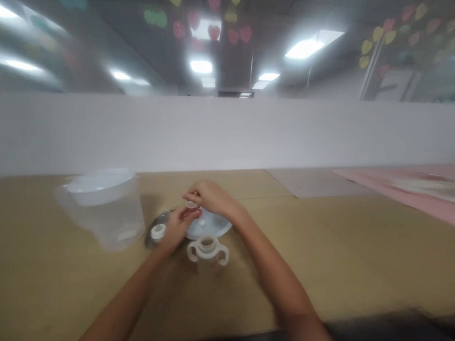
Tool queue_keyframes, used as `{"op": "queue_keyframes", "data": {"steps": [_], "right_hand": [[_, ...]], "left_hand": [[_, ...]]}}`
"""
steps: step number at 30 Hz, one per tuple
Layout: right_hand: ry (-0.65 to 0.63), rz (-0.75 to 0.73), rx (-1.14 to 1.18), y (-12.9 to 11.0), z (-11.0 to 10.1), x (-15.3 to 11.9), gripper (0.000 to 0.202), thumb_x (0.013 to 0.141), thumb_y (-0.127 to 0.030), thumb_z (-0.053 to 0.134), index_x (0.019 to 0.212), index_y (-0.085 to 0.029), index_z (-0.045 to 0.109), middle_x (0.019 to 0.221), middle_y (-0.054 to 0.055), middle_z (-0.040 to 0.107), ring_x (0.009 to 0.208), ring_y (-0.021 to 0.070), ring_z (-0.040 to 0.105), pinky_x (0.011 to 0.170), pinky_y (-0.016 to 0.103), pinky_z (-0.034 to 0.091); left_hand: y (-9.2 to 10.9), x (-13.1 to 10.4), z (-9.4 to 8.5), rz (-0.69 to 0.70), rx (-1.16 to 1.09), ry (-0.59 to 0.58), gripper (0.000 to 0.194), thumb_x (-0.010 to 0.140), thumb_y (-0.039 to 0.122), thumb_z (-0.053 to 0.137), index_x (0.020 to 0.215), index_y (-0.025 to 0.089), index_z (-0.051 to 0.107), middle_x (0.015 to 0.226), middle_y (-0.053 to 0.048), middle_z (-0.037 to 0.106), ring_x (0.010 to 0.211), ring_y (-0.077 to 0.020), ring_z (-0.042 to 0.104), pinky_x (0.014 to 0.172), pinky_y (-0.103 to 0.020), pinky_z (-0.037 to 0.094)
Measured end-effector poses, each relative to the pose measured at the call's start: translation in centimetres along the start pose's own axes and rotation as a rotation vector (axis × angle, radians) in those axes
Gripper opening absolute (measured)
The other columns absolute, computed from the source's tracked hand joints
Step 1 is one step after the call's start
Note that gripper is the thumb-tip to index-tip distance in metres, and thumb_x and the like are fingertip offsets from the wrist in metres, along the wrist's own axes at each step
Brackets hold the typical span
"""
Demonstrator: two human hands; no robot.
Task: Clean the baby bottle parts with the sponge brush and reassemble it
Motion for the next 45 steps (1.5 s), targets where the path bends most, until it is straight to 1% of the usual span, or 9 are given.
{"op": "queue_keyframes", "data": {"steps": [4,9,13,20,25,29,34,39,45], "right_hand": [[-0.054,-0.015,0.042,-0.1,0.2,-0.1,0.030,0.088,-0.032,0.048,0.075,-0.014,0.069,0.071,0.003,0.064,0.066,0.0130,0.053,0.062,0.022,0.036],[-0.062,-0.004,0.048,-0.1,0.3,-0.2,0.029,0.085,-0.033,0.051,0.074,-0.014,0.069,0.069,0.002,0.064,0.066,0.0136,0.054,0.062,0.023,0.037],[-0.077,-0.004,0.064,-0.4,0.5,-0.3,0.028,0.085,-0.033,0.051,0.073,-0.014,0.069,0.068,0.002,0.064,0.067,0.0140,0.055,0.062,0.023,0.037],[0.115,0.104,0.160,1.1,-0.2,0.1,0.028,0.085,-0.029,0.050,0.069,-0.012,0.067,0.065,0.003,0.064,0.061,0.0135,0.059,0.057,0.021,0.040],[0.269,0.258,0.311,3.8,-0.5,0.4,0.028,0.085,-0.028,0.050,0.067,-0.012,0.065,0.067,0.005,0.066,0.057,0.0138,0.063,0.052,0.019,0.044],[0.359,0.339,0.362,5.5,-0.6,0.5,0.027,0.083,-0.027,0.052,0.064,-0.012,0.063,0.064,0.005,0.064,0.055,0.0150,0.064,0.047,0.018,0.044],[0.406,0.379,0.337,6.3,-1.1,0.4,0.026,0.082,-0.027,0.053,0.064,-0.012,0.063,0.062,0.004,0.063,0.053,0.0149,0.064,0.046,0.018,0.044],[0.416,0.337,0.288,5.9,-1.4,0.3,0.029,0.083,-0.028,0.051,0.062,-0.012,0.062,0.059,0.004,0.063,0.054,0.0151,0.063,0.048,0.019,0.042],[0.409,0.252,-0.009,4.6,-1.3,0.5,0.035,0.085,-0.025,0.049,0.054,-0.012,0.060,0.051,0.003,0.059,0.049,0.0103,0.052,0.051,0.021,0.032]], "left_hand": [[0.3,0.1,-0.2,-0.008,0.051,0.020,0.023,0.074,0.032,0.062,0.087,0.014,0.064,0.084,-0.007,0.071,0.079,-0.0187,0.066,0.074,-0.028,0.052],[0.7,0.1,-0.5,0.021,0.144,0.059,0.020,0.071,0.031,0.062,0.081,0.014,0.065,0.073,-0.002,0.068,0.068,-0.0155,0.061,0.065,-0.024,0.049],[1.0,0.0,-0.5,0.025,0.206,0.085,0.021,0.071,0.031,0.063,0.082,0.013,0.064,0.075,-0.002,0.068,0.067,-0.0153,0.060,0.064,-0.024,0.048],[0.3,-0.1,-0.2,0.026,0.133,0.084,0.027,0.071,0.033,0.066,0.090,0.014,0.062,0.087,-0.007,0.069,0.083,-0.0188,0.065,0.075,-0.029,0.052],[0.6,-0.3,0.0,0.108,0.209,0.069,0.037,0.069,0.027,0.069,0.105,0.018,0.062,0.101,-0.008,0.068,0.094,-0.0206,0.064,0.089,-0.035,0.050],[0.9,-0.4,-0.1,0.151,0.290,0.093,0.041,0.071,0.022,0.067,0.112,0.020,0.060,0.100,-0.007,0.070,0.095,-0.0208,0.065,0.091,-0.036,0.049],[1.3,-0.6,-0.1,0.186,0.382,0.078,0.040,0.076,0.019,0.061,0.116,0.022,0.059,0.100,-0.005,0.071,0.090,-0.0188,0.067,0.088,-0.033,0.049],[2.1,-0.9,0.4,0.244,0.455,0.031,0.038,0.081,0.018,0.052,0.118,0.022,0.059,0.103,-0.005,0.070,0.087,-0.0168,0.066,0.087,-0.030,0.049],[1.9,-0.6,0.9,0.287,0.480,-0.060,0.035,0.083,0.012,0.045,0.113,0.019,0.062,0.098,-0.007,0.069,0.089,-0.0168,0.062,0.085,-0.030,0.047]]}}
Point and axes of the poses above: each hand's wrist, its own x-axis towards the middle knuckle, its own z-axis out of the palm, y = z × x, the point moved 5 cm from there along x, towards the middle knuckle
